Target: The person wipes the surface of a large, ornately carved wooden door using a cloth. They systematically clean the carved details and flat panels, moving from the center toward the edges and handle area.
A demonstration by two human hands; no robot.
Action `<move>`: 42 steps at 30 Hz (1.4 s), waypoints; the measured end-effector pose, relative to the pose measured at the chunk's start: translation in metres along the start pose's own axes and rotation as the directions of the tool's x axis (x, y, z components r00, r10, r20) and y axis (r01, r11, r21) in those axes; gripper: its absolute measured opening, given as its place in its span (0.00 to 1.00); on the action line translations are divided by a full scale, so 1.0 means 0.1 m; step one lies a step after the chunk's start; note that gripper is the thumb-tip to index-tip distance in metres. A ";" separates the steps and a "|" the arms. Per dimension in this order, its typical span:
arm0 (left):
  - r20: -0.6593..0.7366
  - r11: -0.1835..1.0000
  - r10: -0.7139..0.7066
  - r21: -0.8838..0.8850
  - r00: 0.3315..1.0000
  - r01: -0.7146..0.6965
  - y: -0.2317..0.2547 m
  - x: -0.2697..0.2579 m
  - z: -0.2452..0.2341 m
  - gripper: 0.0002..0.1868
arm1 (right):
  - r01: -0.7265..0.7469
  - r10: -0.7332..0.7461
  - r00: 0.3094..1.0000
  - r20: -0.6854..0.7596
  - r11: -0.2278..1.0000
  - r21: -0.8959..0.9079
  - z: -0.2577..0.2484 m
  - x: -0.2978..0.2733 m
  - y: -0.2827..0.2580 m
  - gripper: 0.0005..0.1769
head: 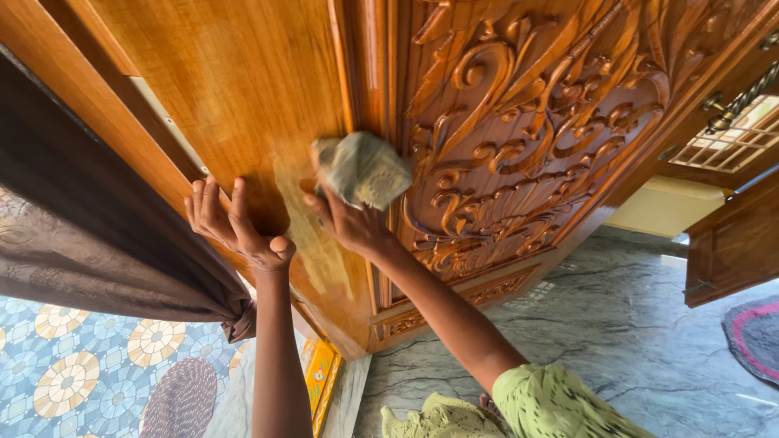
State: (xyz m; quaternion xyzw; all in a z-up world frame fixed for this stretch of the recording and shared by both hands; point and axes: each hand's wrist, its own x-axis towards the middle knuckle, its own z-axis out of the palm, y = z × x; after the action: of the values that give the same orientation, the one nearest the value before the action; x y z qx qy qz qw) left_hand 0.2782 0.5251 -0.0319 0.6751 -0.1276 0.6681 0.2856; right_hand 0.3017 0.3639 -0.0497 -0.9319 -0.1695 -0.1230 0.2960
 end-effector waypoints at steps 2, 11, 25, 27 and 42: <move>0.004 1.000 -0.007 -0.030 1.000 0.007 0.02 0.03 -0.01 0.51 | 0.230 -0.240 0.969 -0.050 0.962 -0.149 0.06 -0.05 -0.09 0.31; 0.013 0.996 -0.020 -0.085 1.000 0.021 0.02 0.06 -0.02 0.49 | 0.448 -0.207 0.887 -0.412 0.605 0.659 0.32 -0.42 0.52 0.08; 0.060 0.958 -0.256 -0.116 0.965 0.261 0.30 0.06 -0.23 0.45 | 0.310 -0.452 0.848 -0.275 0.846 -0.434 0.24 -0.08 -0.17 0.41; 0.047 0.914 -0.390 -0.101 0.919 0.393 0.46 -0.12 -0.35 0.42 | 0.368 -0.553 0.791 -0.263 0.773 -0.517 0.35 -0.29 -0.16 0.40; 0.224 0.965 -0.254 0.117 0.941 0.233 0.63 -1.08 0.18 0.31 | 0.505 -0.446 0.555 -0.702 0.851 -0.141 -0.56 -0.56 0.26 0.19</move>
State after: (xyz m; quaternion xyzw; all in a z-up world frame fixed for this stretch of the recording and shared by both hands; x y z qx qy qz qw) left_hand 0.2499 0.4417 -0.1229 0.7726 -0.0465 0.5471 0.3188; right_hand 0.2533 0.2965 -0.0368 -0.7165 -0.2911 -0.5421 0.3287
